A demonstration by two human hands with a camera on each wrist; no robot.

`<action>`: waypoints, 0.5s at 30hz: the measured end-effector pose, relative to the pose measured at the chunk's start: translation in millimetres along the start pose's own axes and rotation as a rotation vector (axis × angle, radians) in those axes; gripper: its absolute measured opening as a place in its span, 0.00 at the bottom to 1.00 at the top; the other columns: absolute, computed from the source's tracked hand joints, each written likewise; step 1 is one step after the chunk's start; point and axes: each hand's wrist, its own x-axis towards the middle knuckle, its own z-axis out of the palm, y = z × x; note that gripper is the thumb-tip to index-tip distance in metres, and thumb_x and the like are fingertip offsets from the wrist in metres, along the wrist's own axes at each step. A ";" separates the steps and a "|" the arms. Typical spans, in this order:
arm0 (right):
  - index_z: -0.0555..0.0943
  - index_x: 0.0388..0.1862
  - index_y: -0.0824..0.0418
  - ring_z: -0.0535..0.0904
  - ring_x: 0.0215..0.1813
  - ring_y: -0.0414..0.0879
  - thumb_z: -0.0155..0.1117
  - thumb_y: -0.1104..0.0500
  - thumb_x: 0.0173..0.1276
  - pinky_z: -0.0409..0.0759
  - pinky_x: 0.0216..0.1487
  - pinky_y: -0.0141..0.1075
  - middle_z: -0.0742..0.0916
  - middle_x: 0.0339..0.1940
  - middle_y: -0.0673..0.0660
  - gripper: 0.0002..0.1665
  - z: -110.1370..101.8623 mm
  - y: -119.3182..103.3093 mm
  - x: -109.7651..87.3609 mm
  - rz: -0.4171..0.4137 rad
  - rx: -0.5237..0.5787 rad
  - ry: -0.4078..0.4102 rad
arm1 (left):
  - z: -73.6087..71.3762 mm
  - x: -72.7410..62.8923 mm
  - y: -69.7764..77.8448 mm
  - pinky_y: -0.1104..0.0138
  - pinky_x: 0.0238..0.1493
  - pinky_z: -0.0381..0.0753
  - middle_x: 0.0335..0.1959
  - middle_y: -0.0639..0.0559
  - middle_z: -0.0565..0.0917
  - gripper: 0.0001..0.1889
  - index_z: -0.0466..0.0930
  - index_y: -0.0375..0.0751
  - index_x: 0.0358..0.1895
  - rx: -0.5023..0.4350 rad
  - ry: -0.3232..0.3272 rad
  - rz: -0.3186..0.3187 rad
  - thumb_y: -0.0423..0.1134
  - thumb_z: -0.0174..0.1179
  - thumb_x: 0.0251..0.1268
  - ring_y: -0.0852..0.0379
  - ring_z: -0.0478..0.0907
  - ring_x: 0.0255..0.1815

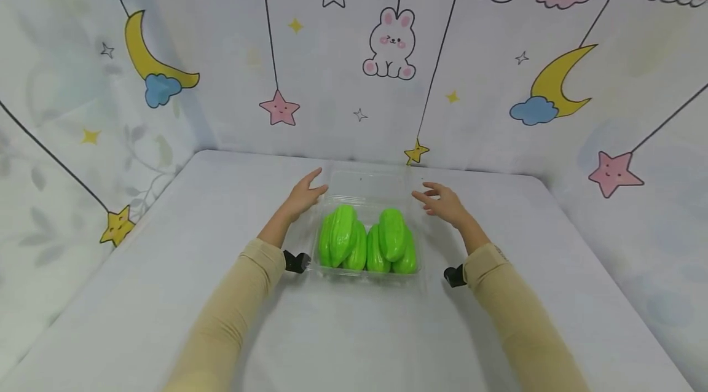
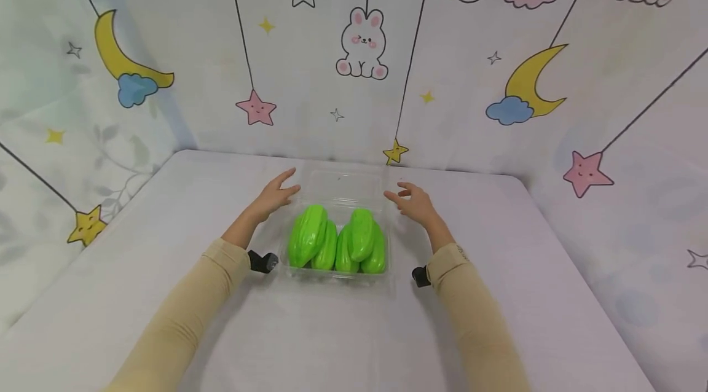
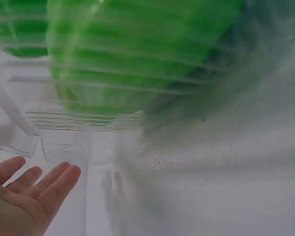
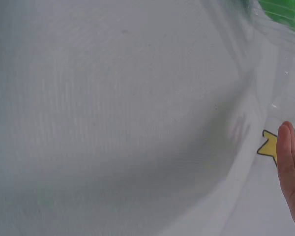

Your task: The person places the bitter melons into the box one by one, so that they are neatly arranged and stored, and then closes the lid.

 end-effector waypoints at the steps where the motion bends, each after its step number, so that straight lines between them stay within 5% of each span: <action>1: 0.55 0.70 0.67 0.76 0.52 0.61 0.53 0.43 0.67 0.77 0.48 0.43 0.69 0.62 0.71 0.43 1.6 2.3 3.3 0.022 0.039 -0.007 | -0.9 3.6 -1.1 0.54 0.58 0.68 0.72 0.43 0.46 0.31 0.43 0.44 0.73 -0.035 -0.009 -0.029 0.40 0.45 0.72 0.40 0.59 0.65; 6: 0.56 0.69 0.69 0.76 0.51 0.55 0.51 0.48 0.70 0.77 0.49 0.38 0.70 0.61 0.69 0.37 10.9 14.9 17.2 0.162 0.272 0.017 | -2.3 15.5 -4.2 0.57 0.58 0.69 0.72 0.40 0.48 0.29 0.42 0.38 0.72 -0.126 -0.039 -0.149 0.39 0.41 0.73 0.41 0.59 0.65; 15: 0.57 0.69 0.68 0.75 0.43 0.41 0.50 0.51 0.71 0.75 0.46 0.30 0.69 0.64 0.67 0.34 14.9 27.2 17.8 0.266 0.434 0.008 | 3.4 23.7 -5.4 0.59 0.58 0.69 0.67 0.39 0.61 0.26 0.50 0.38 0.71 -0.182 -0.028 -0.308 0.38 0.42 0.73 0.45 0.66 0.62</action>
